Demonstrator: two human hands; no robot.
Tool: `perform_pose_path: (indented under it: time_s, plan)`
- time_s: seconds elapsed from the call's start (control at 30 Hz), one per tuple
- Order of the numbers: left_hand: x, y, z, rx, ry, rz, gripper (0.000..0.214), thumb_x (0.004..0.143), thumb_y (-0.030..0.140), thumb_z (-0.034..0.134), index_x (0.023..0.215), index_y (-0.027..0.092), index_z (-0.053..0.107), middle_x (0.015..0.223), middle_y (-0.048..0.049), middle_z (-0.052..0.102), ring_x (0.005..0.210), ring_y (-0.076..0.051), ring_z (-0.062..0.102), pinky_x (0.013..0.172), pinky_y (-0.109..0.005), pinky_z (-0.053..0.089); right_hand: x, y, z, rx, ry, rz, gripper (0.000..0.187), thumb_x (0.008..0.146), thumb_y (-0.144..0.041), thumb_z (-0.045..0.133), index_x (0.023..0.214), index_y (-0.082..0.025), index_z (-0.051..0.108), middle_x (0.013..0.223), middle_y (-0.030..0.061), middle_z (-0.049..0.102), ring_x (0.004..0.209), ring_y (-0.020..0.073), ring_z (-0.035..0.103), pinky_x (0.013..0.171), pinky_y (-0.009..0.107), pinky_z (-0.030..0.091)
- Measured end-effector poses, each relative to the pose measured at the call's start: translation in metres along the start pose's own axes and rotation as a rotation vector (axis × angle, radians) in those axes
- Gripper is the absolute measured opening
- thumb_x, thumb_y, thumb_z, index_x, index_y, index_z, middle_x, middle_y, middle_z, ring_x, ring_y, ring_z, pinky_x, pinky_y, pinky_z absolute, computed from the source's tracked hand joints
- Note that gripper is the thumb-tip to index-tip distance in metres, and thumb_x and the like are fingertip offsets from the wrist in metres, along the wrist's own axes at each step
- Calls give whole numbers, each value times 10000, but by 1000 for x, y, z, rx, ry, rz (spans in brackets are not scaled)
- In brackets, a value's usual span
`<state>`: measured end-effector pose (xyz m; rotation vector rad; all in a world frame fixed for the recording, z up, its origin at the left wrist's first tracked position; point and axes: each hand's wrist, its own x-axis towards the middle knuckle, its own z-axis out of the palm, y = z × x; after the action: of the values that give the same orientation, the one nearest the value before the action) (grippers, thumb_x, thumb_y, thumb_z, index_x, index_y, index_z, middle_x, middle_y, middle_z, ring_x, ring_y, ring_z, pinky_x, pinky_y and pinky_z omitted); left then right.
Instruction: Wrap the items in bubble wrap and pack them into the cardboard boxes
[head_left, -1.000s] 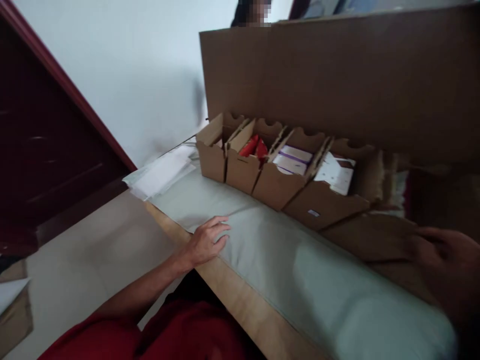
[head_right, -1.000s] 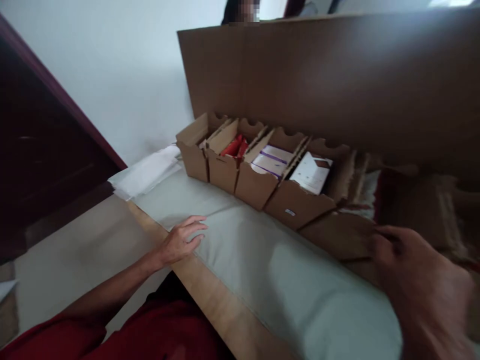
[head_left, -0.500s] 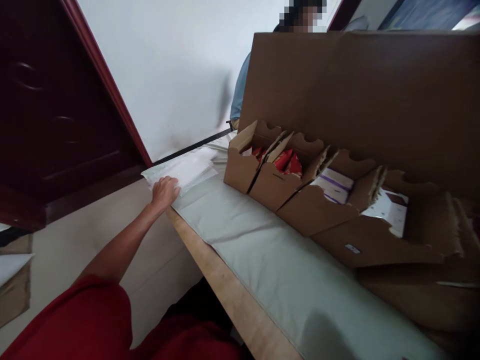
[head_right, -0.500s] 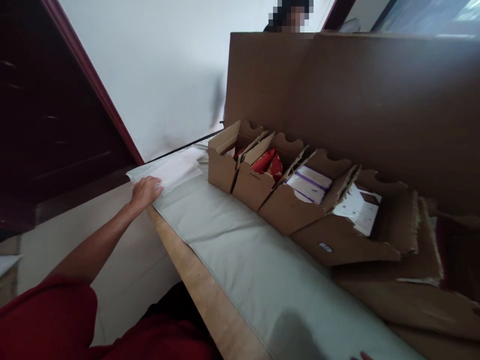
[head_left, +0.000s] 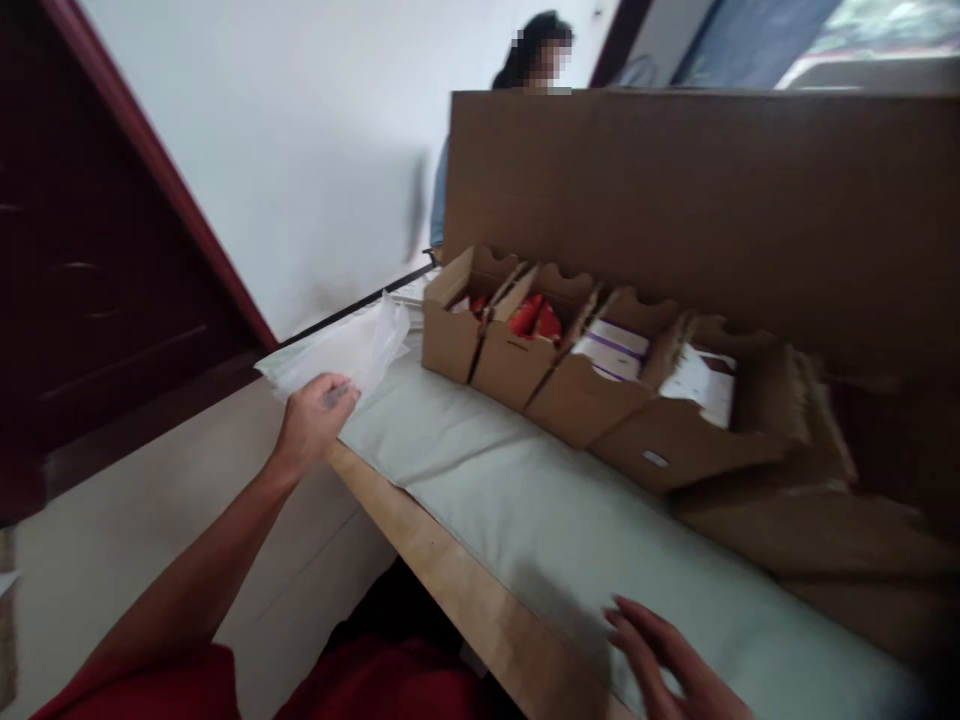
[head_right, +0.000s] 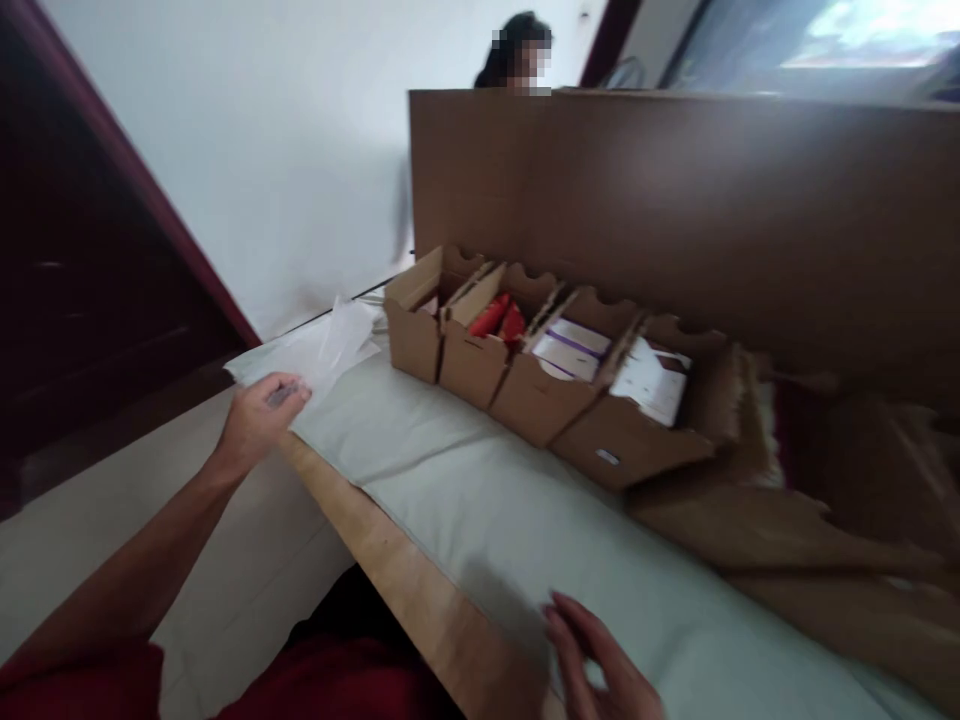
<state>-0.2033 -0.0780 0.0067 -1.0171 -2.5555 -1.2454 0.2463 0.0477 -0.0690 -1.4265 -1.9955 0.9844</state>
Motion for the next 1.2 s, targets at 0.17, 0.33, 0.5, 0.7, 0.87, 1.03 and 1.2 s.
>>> perform_pose_path:
  time_s: [0.17, 0.33, 0.5, 0.7, 0.87, 1.03, 1.2]
  plan:
    - [-93, 63, 64, -347, -375, 51, 233, 783, 467, 606, 815, 240, 646, 839, -30, 721, 809, -221, 689, 792, -323, 557, -10, -65, 49, 500, -207, -5, 466, 812, -561, 718, 1153, -243, 723, 1129, 115, 762, 967, 264, 730, 818, 381, 597]
    - [-170, 112, 115, -564, -809, 165, 209, 832, 448, 602, 731, 267, 583, 931, -55, 702, 918, -236, 682, 820, -341, 559, -5, -54, 67, 933, -106, 74, 517, 787, -628, 750, 1109, -227, 695, 1058, 61, 739, 977, 248, 688, 865, 370, 551]
    - [-169, 119, 117, -649, -939, 12, 258, 855, 492, 589, 792, 243, 606, 935, -46, 703, 833, -207, 678, 749, -306, 559, -19, -29, 55, 961, 64, 238, 404, 807, -587, 743, 932, -204, 737, 916, 41, 741, 862, 228, 659, 825, 346, 536]
    - [-169, 110, 106, -536, -1052, 191, 139, 775, 307, 658, 891, 240, 694, 1306, -100, 681, 1147, -276, 670, 951, -372, 551, -15, -39, 49, 990, -32, 148, 492, 807, -585, 754, 1148, -232, 723, 1039, 61, 756, 990, 250, 685, 893, 360, 537]
    - [-172, 112, 97, -550, -1013, 307, 289, 768, 204, 677, 1046, 259, 732, 1367, -92, 661, 1253, -264, 627, 1061, -384, 510, -10, -45, 52, 819, -24, 254, 519, 722, -614, 806, 1005, -182, 750, 891, 81, 768, 808, 252, 699, 693, 333, 568]
    - [-131, 81, 97, -464, -633, 140, 297, 830, 197, 602, 1104, 238, 708, 1112, -75, 735, 961, -200, 700, 810, -318, 592, -1, -46, 52, 612, -93, 244, 490, 749, -605, 777, 1020, -197, 798, 989, 103, 798, 918, 289, 734, 794, 358, 600]
    - [-44, 9, 75, -49, -281, 267, 226, 838, 194, 627, 1037, 220, 732, 1192, -100, 701, 1161, -269, 625, 1058, -450, 496, 13, -48, 65, 487, -273, 187, 527, 740, -637, 756, 1013, -189, 806, 999, 110, 803, 892, 308, 751, 765, 369, 619]
